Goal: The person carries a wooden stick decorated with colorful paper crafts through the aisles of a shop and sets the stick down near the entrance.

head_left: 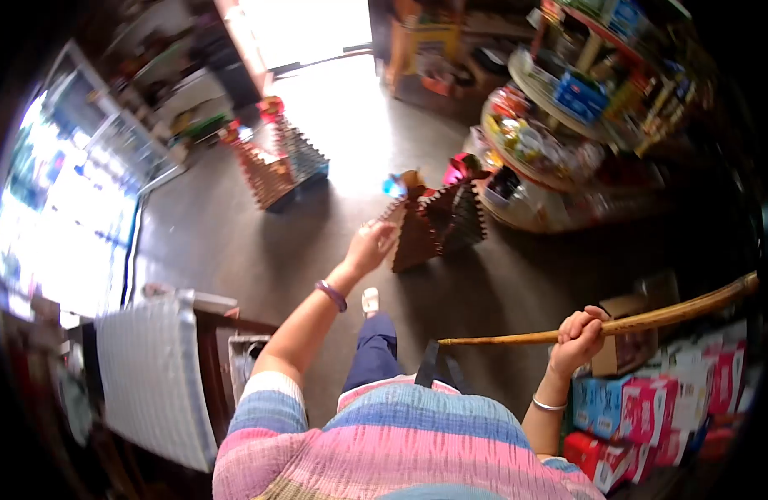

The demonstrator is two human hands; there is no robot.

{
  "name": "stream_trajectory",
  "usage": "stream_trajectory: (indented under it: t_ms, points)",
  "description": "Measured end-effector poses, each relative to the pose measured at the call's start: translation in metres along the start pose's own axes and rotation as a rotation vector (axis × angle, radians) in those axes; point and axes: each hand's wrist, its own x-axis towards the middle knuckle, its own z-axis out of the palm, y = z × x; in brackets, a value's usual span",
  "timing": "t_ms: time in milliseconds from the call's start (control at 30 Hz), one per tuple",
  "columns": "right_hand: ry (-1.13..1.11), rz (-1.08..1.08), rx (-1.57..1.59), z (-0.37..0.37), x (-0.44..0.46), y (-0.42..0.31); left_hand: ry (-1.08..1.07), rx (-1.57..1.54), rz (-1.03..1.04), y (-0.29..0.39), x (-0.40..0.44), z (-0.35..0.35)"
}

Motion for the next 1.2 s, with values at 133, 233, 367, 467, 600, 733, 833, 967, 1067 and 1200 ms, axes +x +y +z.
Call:
stream_trajectory:
  t_ms: [133, 233, 367, 467, 600, 733, 833, 967, 1067, 1200]
  points:
    - [0.141, -0.009, -0.156, 0.034, 0.018, 0.046, -0.103, 0.004, 0.22, -0.033, 0.161, 0.037]
    - [0.264, -0.043, -0.292, 0.06, 0.021, 0.077, -0.465, 0.044, 0.187, -0.094, 0.269, 0.109]
    - [0.477, -0.077, -0.492, 0.127, 0.019, 0.089, -1.007, 0.335, 0.241, -0.173, 0.347, 0.205]
    - [0.616, -0.1, -0.603, 0.168, 0.017, 0.095, -1.366, 0.385, 0.265, -0.209, 0.376, 0.263]
    - [0.775, -0.058, -0.694, 0.202, 0.001, 0.101, -1.678, 0.024, 0.005, -0.243, 0.375, 0.325]
    - [0.869, -0.079, -0.757, 0.23, -0.013, 0.104, -1.919, -0.27, -0.27, -0.268, 0.34, 0.358]
    - [0.957, -0.034, -0.707, 0.256, -0.01, 0.099, -1.879, -0.595, -0.581, -0.253, 0.319, 0.33]
    - [0.887, -0.042, -0.784, 0.264, -0.025, 0.095, -1.942, -0.93, -0.758, -0.231, 0.298, 0.297]
    - [0.87, -0.102, -0.769, 0.27, -0.042, 0.079, -1.905, -0.955, -0.641, -0.197, 0.292, 0.228]
    - [0.884, -0.21, -0.755, 0.272, -0.087, 0.06, -1.847, -0.967, -0.665, -0.158, 0.28, 0.221]
